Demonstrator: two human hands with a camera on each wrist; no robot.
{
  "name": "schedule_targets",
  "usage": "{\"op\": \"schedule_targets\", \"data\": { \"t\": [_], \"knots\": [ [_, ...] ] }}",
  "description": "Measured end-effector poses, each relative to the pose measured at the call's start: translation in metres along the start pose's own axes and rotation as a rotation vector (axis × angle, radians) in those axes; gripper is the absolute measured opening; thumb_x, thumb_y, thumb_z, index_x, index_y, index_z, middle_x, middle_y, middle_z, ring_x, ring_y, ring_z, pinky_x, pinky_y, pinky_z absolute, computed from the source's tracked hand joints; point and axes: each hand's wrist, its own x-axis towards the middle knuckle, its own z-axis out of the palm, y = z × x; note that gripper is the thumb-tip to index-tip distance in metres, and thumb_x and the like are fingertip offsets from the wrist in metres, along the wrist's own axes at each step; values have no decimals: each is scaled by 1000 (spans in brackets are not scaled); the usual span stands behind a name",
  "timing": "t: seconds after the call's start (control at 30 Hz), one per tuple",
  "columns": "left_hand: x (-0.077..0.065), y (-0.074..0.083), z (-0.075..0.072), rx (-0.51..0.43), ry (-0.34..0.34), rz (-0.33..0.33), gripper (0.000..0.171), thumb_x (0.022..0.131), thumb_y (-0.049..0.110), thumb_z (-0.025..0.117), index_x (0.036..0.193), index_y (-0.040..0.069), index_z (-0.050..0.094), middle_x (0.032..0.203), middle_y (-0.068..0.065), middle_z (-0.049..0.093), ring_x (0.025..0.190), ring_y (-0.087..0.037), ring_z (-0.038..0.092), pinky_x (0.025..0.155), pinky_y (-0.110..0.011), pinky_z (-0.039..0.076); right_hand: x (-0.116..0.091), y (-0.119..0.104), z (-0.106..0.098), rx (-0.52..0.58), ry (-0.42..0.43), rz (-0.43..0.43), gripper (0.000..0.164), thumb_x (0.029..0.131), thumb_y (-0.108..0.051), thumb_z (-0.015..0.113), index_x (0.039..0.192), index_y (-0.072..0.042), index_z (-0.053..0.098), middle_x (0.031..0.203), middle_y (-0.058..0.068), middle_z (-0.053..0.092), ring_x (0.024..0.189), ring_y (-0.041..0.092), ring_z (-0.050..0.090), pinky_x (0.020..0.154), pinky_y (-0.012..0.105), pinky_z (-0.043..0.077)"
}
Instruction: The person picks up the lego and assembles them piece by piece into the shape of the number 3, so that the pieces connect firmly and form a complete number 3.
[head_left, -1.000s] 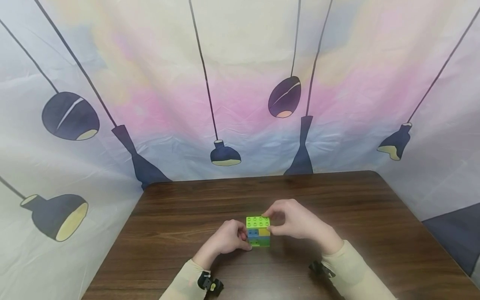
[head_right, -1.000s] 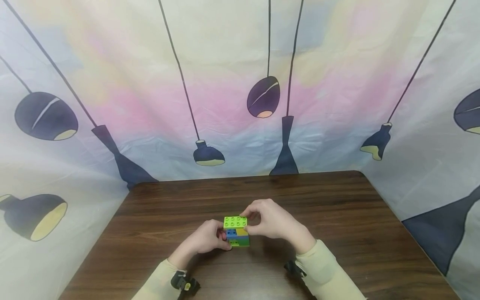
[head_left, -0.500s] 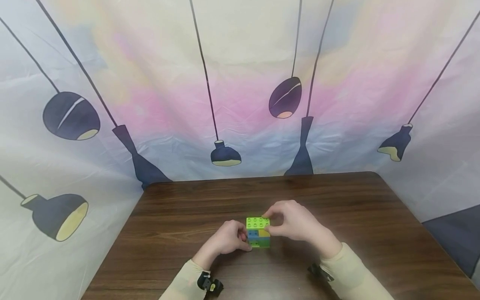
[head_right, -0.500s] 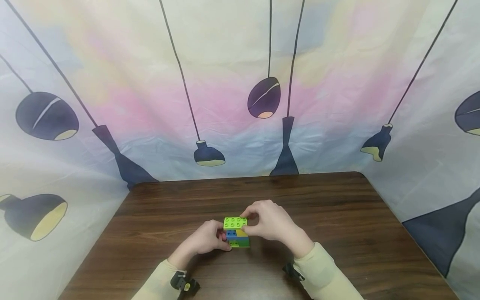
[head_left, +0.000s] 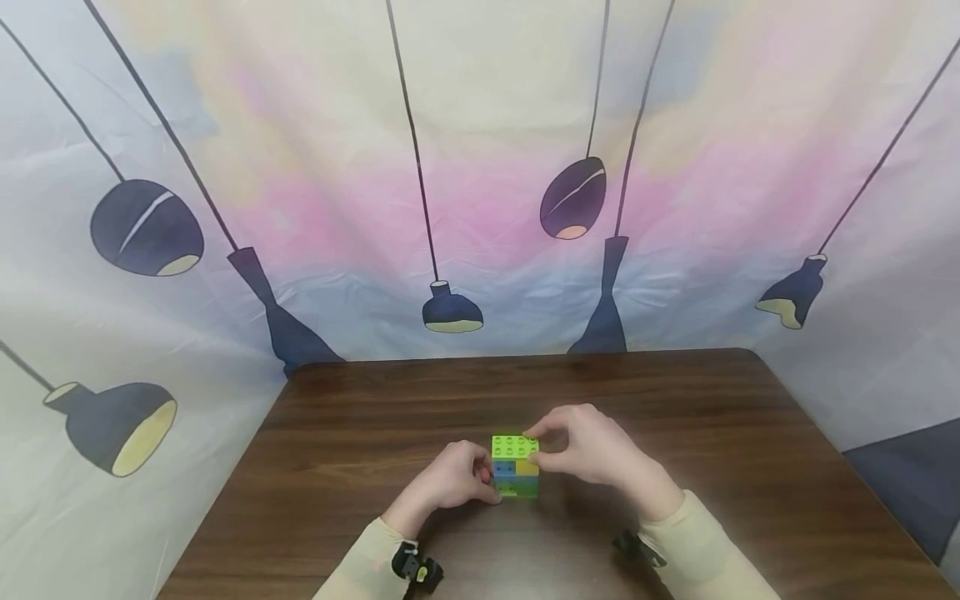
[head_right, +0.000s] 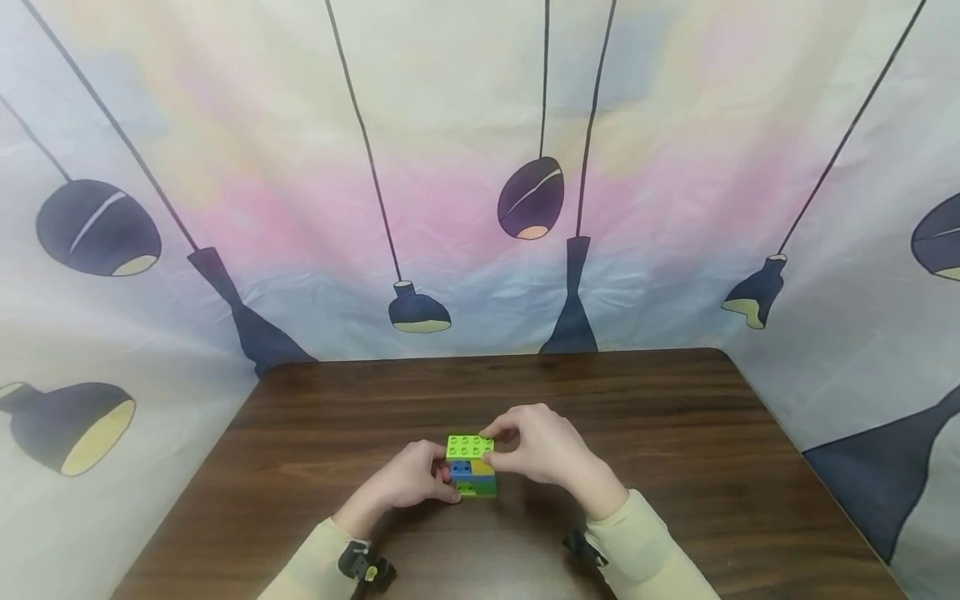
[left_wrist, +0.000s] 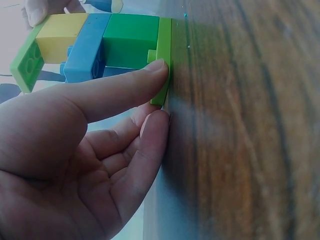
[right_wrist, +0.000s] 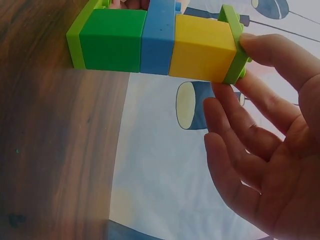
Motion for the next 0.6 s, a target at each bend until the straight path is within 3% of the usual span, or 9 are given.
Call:
{"op": "schedule_targets", "data": {
  "t": [0.27,0.6],
  "knots": [
    [-1,-1,-1,-21,-14,-1,27,75,6,96,85,9,71,73,3,62,66,-13,56,60,-30,44,4,8,0,87,-64,-68,26,90,-32,89,113,-22,83,105,-16,75,99,10,70,86,37,58],
    [3,0,-1,-36,-18,8,26,75,6,96,84,8,71,73,3,62,67,-13,56,59,-30,45,5,18,-1,150,-105,-108,34,88,-27,90,119,-22,77,111,-16,74,102,9,70,88,33,59]
  ]
}}
